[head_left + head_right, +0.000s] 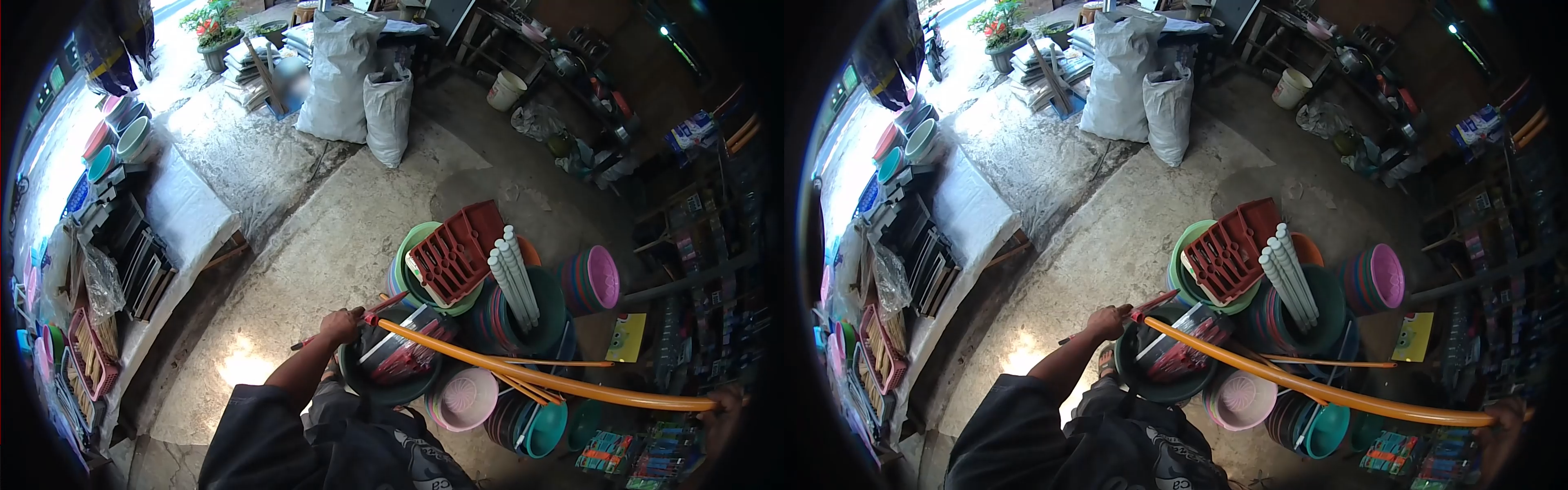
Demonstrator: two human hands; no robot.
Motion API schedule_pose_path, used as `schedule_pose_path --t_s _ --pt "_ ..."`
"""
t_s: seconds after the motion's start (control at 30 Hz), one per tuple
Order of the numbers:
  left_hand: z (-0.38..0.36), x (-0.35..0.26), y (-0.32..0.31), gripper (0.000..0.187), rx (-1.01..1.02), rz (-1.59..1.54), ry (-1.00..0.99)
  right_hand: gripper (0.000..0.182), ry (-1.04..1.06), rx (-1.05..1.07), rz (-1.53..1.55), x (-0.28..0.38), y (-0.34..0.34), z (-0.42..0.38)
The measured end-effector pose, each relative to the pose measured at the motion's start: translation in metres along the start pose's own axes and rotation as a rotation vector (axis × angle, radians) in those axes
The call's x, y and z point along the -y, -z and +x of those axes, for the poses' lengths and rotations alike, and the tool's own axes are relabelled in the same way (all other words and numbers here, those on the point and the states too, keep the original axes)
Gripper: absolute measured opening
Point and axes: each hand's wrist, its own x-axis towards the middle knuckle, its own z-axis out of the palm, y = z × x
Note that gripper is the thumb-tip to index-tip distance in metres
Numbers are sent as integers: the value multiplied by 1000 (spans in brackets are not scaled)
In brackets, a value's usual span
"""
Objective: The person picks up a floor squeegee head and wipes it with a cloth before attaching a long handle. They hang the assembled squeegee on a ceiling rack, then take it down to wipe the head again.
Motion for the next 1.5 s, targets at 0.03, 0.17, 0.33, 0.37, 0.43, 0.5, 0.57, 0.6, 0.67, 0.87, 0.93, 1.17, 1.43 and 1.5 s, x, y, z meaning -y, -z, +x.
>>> schedule_pose_path --t_s 0.03,0.17,0.33,0.37,0.43,0.5,0.57,0.6,0.67,0.87,0.93,1.17,1.43,1.5 --pt "1 -1 -4 48 -3 20 1 50 -37 -16 16 1 -2 0" --pt "2 -6 -22 47 -24 117 -8 50 81 -91 -197 27 -2 4" --pt "8 -16 -43 38 16 57 -48 30 141 -147 -383 21 3 12" --pt "4 -25 -38 38 75 -34 -35 27 140 -203 -462 16 -1 14" --pt "-4 -35 -34 39 50 -59 -89 25 140 -294 -624 28 -8 40" --pt "-2 -41 -41 42 21 -94 -153 28 84 -431 -820 50 -10 63" --pt "4 -38 -56 48 17 -51 -201 34 -31 -642 -879 65 -24 78" --pt "6 -38 -64 51 11 -15 -212 37 -86 -753 -825 64 -35 80" --pt "-2 -45 -67 57 -26 -88 -181 40 -209 -891 -749 72 -57 83" --pt "-18 -55 -77 49 -55 -122 -305 44 165 -937 1526 93 -186 102" --pt "-19 -60 -80 43 -82 -122 -383 63 23 -1057 1283 149 -237 114" --pt "-37 -72 -79 53 2 -140 -273 52 -435 -798 1680 220 -375 105" --pt "-40 -81 -58 48 22 -134 -285 34 -213 -243 1833 210 -378 93" --pt "-35 -88 -59 39 -27 -129 -373 33 -168 -227 1825 202 -363 95"
